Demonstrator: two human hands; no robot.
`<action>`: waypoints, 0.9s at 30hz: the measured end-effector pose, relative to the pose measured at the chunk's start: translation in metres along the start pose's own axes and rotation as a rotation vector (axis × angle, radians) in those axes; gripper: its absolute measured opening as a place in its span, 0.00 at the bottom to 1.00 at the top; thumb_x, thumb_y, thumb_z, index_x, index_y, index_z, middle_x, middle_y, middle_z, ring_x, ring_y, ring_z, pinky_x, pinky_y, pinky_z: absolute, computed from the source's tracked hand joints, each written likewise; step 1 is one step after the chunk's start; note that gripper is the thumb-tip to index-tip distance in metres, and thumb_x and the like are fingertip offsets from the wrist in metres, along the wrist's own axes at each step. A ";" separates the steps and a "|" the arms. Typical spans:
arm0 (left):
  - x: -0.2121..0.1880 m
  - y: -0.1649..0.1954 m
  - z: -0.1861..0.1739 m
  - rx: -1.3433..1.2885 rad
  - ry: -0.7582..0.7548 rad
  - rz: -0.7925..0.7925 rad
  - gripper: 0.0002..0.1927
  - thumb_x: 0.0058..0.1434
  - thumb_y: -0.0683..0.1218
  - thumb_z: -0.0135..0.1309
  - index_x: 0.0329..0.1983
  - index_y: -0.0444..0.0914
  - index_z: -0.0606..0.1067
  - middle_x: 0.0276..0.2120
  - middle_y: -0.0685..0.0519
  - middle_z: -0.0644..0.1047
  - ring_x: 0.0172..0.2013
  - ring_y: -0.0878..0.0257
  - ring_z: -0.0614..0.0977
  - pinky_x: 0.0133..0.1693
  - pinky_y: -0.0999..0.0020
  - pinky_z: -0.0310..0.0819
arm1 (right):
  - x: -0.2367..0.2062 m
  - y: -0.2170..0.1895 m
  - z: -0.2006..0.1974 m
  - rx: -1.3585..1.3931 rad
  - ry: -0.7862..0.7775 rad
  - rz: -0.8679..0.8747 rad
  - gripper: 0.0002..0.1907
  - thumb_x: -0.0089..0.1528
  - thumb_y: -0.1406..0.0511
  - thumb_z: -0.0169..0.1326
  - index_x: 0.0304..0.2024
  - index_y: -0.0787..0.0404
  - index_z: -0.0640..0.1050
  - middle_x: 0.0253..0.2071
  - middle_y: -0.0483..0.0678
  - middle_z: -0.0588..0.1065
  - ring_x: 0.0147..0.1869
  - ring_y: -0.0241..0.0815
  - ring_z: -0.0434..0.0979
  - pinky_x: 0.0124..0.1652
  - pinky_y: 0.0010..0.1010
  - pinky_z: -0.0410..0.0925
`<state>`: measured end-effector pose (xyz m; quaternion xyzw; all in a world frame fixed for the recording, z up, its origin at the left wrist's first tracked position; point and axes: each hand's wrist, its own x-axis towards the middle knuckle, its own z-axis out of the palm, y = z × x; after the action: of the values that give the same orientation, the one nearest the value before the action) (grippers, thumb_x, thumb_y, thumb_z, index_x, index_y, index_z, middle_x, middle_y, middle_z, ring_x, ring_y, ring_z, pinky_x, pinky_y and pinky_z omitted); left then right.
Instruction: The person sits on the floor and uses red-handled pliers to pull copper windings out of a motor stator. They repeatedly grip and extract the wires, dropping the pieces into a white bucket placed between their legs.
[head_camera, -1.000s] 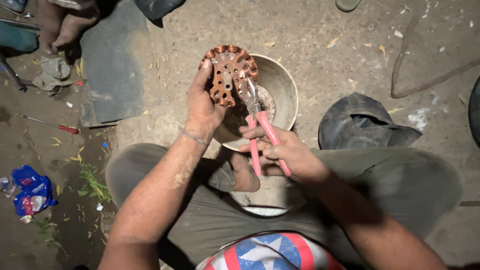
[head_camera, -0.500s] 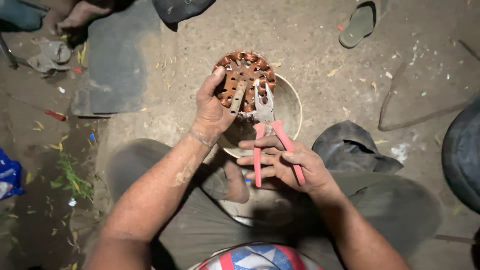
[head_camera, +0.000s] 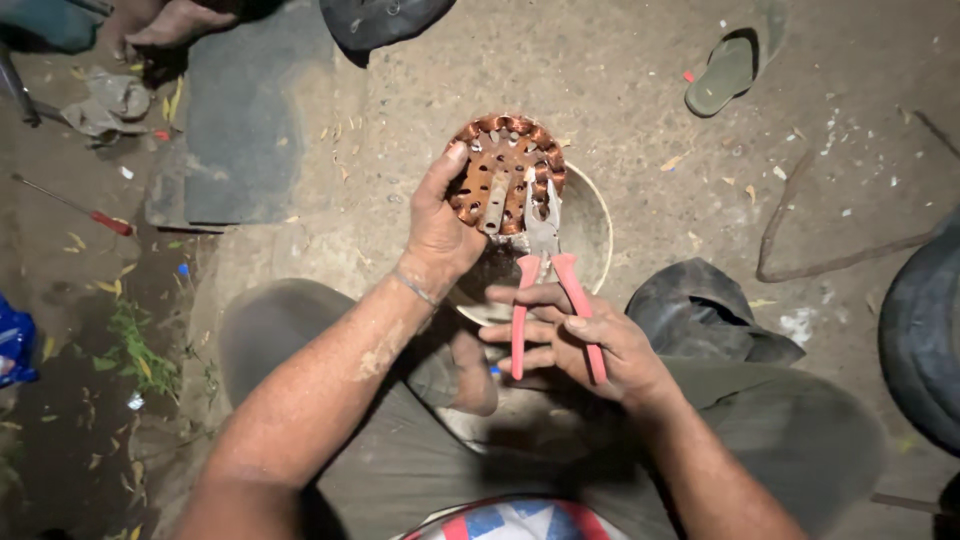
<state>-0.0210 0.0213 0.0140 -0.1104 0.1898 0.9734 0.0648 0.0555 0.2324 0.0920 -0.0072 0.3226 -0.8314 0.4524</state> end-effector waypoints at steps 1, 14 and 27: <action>0.000 -0.001 -0.001 0.002 0.003 0.002 0.24 0.66 0.52 0.55 0.60 0.35 0.73 0.54 0.44 0.79 0.55 0.50 0.80 0.61 0.53 0.74 | -0.001 0.000 0.000 0.027 -0.015 0.006 0.36 0.66 0.59 0.55 0.68 0.76 0.61 0.74 0.68 0.59 0.72 0.69 0.67 0.60 0.59 0.70; 0.003 0.000 -0.001 0.098 -0.075 -0.005 0.25 0.68 0.50 0.55 0.64 0.34 0.70 0.58 0.44 0.76 0.60 0.51 0.77 0.66 0.52 0.70 | -0.013 0.021 -0.029 0.237 0.004 -0.072 0.22 0.75 0.61 0.49 0.64 0.71 0.67 0.56 0.69 0.72 0.54 0.64 0.78 0.51 0.56 0.73; 0.000 0.010 0.017 0.157 -0.188 -0.119 0.30 0.64 0.51 0.60 0.66 0.33 0.68 0.58 0.45 0.76 0.59 0.52 0.78 0.65 0.54 0.73 | -0.015 0.059 -0.029 0.282 -0.079 0.016 0.15 0.72 0.58 0.53 0.49 0.64 0.70 0.35 0.45 0.66 0.36 0.38 0.66 0.42 0.33 0.63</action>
<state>-0.0259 0.0190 0.0331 -0.0243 0.2515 0.9561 0.1483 0.0995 0.2363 0.0411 0.0262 0.1848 -0.8639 0.4677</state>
